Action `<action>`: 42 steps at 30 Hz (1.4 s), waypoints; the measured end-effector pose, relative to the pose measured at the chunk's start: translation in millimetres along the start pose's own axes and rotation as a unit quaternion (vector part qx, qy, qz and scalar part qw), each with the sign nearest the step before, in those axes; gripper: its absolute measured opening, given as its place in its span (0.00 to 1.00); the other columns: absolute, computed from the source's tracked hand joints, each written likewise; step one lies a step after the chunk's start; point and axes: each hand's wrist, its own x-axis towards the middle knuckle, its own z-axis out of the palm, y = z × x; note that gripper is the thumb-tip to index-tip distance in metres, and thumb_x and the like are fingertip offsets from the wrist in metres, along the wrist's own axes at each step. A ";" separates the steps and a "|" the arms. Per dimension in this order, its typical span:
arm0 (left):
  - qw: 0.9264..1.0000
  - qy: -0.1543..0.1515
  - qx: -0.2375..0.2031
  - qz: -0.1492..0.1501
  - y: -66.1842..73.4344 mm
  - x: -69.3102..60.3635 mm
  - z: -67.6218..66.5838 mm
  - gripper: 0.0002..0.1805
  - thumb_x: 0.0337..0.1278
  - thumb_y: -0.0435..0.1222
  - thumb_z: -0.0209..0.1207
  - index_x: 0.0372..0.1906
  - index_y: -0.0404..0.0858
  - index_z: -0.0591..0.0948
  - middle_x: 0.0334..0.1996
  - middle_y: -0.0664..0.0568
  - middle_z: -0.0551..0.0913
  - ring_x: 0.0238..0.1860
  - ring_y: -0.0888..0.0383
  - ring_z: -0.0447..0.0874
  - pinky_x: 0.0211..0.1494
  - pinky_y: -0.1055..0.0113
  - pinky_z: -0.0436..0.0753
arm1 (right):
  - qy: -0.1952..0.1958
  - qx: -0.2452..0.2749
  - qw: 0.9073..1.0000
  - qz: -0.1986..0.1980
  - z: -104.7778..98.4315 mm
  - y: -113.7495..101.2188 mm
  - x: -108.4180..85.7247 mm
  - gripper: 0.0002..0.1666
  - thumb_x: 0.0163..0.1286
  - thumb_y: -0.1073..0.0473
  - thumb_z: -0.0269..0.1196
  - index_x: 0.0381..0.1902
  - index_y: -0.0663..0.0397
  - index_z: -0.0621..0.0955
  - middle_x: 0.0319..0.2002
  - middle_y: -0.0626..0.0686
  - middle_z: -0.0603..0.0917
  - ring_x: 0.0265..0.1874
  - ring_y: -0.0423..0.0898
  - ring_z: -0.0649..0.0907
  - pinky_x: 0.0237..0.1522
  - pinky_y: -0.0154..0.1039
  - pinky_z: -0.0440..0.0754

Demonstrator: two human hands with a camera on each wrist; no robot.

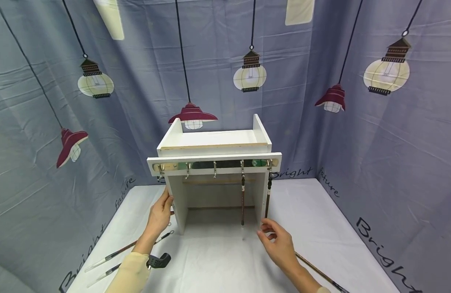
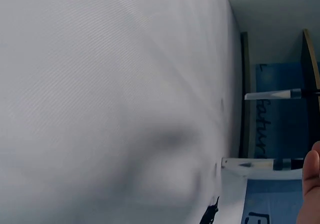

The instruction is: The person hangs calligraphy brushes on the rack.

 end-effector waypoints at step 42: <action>1.000 -0.001 0.007 0.007 -0.3 -0.4 -0.5 0.30 0.84 0.50 0.42 0.83 0.53 0.55 0.77 0.46 0.67 0.66 0.38 0.79 0.49 0.52 0.90 | -0.023 -0.183 0.983 -0.006 -67.3 58.5 -17.3 0.31 0.57 0.56 0.80 0.58 0.55 0.84 0.41 0.52 0.87 0.34 0.47 0.84 0.32 0.35 0.80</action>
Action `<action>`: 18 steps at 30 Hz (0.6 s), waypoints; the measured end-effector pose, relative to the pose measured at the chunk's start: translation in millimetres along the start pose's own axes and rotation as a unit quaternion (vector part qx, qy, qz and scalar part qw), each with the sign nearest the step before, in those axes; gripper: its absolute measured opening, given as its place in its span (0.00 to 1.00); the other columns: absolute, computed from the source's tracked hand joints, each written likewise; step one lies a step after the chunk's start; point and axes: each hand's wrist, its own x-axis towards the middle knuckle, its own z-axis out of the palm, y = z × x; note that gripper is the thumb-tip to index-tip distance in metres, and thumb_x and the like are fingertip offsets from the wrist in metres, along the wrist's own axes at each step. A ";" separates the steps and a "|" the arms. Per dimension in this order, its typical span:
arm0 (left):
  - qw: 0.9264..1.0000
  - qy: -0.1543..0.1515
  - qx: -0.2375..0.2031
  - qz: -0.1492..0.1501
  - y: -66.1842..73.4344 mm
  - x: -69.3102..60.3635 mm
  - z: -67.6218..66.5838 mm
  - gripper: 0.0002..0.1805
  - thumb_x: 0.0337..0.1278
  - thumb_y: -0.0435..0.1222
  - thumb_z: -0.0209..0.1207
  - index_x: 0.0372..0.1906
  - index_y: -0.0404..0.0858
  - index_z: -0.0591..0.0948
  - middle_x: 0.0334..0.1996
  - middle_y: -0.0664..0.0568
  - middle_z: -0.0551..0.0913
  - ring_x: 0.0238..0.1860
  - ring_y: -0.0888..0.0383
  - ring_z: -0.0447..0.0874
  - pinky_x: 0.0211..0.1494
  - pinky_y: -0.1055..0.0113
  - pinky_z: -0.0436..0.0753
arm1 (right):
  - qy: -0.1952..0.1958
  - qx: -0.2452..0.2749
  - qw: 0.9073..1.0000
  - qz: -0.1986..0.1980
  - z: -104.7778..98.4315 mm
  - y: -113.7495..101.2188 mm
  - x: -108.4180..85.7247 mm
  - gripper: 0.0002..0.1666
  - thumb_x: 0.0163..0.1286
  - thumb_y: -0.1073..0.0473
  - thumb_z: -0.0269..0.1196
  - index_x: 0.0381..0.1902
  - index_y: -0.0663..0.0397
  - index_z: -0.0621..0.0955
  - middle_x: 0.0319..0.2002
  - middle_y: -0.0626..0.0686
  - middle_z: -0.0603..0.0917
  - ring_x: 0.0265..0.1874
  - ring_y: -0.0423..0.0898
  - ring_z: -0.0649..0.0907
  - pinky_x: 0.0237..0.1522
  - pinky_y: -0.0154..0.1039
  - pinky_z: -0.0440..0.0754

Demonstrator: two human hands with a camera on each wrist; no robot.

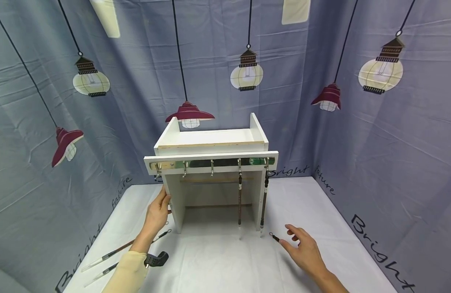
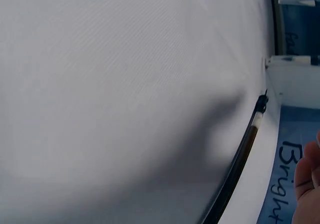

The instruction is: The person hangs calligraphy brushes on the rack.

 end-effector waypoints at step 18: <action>1.000 0.005 0.002 -0.001 -1.9 1.4 1.4 0.30 0.84 0.49 0.42 0.83 0.53 0.56 0.77 0.45 0.68 0.65 0.38 0.80 0.48 0.54 0.90 | -0.090 -0.071 0.991 0.070 0.9 20.4 -7.0 0.34 0.59 0.48 0.77 0.60 0.58 0.83 0.46 0.54 0.87 0.40 0.49 0.84 0.36 0.40 0.80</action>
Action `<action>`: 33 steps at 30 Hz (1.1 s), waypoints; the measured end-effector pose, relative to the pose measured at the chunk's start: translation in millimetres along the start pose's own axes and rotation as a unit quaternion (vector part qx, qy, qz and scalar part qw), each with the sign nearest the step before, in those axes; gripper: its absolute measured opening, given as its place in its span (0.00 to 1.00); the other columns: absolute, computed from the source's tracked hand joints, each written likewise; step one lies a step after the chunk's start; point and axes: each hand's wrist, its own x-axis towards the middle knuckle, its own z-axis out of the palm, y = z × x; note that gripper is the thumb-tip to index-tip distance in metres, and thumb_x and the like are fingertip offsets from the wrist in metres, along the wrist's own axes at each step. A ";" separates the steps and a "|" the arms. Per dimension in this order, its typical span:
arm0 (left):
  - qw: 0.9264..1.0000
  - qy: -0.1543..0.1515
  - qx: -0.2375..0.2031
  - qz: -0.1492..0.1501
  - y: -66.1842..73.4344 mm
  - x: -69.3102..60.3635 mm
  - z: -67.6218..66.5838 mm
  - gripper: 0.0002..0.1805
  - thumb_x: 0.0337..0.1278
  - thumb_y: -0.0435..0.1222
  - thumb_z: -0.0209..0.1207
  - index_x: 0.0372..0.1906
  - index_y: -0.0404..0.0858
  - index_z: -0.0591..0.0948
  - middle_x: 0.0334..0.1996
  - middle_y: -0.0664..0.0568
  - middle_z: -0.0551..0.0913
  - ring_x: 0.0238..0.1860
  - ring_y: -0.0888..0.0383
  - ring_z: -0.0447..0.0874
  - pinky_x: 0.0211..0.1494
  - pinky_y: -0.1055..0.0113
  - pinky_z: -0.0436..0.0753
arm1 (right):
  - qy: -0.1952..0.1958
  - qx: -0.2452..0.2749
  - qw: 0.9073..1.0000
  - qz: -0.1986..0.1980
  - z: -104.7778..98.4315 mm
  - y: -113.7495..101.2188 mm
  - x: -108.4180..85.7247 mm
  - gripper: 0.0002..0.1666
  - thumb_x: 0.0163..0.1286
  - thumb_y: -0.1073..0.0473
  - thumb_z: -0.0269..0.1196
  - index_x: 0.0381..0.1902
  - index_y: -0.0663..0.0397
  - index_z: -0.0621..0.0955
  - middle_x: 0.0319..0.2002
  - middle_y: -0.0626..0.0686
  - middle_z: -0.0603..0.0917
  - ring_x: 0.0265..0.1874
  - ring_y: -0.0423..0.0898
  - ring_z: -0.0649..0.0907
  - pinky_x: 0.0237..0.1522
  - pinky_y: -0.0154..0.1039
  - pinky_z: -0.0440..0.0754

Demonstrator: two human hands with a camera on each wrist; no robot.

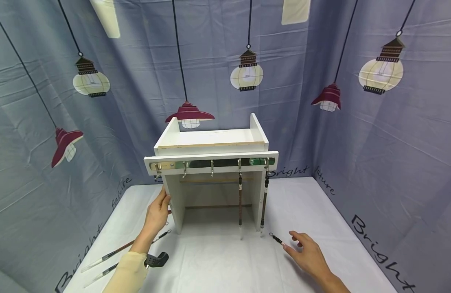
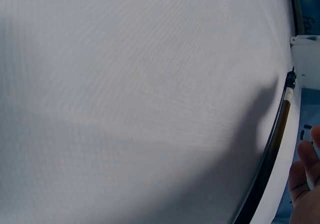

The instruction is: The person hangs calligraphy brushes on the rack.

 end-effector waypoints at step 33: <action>1.000 -0.002 0.000 -0.006 3.3 -1.7 -0.2 0.30 0.85 0.48 0.43 0.83 0.53 0.55 0.76 0.44 0.69 0.65 0.37 0.80 0.48 0.52 0.90 | -0.054 -0.015 0.997 0.047 19.9 15.3 1.8 0.24 0.64 0.50 0.74 0.52 0.59 0.87 0.44 0.53 0.88 0.41 0.50 0.85 0.45 0.53 0.85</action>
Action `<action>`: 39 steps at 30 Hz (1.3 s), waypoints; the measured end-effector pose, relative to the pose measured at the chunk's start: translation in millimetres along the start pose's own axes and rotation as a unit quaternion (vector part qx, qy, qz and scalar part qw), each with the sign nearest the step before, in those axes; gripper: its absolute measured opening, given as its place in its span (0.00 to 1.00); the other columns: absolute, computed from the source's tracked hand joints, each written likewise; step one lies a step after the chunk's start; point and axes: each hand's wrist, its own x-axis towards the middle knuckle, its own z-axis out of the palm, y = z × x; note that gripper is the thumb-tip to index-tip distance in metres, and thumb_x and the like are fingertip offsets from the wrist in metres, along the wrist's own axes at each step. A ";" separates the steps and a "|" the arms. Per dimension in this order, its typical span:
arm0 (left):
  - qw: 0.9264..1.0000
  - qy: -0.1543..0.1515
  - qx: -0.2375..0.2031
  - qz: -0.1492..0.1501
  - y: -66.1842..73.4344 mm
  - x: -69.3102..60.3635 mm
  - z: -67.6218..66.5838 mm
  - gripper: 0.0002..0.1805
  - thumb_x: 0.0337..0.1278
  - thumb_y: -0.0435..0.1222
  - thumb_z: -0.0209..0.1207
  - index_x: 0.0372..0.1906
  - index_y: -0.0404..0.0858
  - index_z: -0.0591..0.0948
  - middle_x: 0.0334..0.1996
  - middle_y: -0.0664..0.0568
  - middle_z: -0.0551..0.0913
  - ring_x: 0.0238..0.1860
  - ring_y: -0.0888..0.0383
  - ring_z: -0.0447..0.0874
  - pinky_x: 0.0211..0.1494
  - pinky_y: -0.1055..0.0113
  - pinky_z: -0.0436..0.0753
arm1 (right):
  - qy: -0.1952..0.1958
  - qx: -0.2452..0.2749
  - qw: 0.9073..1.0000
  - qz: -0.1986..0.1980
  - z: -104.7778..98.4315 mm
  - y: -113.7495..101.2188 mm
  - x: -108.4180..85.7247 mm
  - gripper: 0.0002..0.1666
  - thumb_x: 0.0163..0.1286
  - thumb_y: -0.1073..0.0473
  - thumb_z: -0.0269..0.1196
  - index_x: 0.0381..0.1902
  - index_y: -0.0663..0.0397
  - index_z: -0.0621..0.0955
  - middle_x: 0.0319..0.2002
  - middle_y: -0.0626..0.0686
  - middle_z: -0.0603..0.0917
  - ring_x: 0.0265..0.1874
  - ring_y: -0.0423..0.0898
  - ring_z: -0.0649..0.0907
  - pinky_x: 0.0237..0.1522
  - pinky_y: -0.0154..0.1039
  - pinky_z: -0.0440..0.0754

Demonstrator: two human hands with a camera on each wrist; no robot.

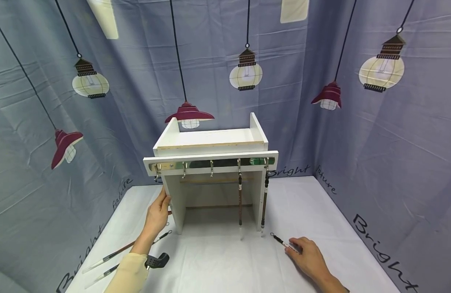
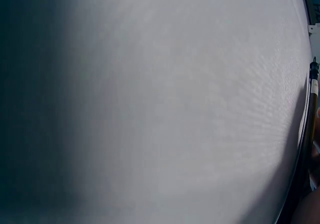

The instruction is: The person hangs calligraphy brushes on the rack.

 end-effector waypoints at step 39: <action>1.000 0.001 0.001 -0.005 1.6 0.8 0.8 0.30 0.85 0.47 0.43 0.83 0.52 0.55 0.78 0.46 0.65 0.67 0.37 0.78 0.49 0.52 0.90 | 0.012 0.016 1.000 -0.017 -1.2 -3.9 -2.4 0.11 0.64 0.58 0.74 0.45 0.50 0.90 0.34 0.43 0.85 0.34 0.39 0.80 0.36 0.37 0.79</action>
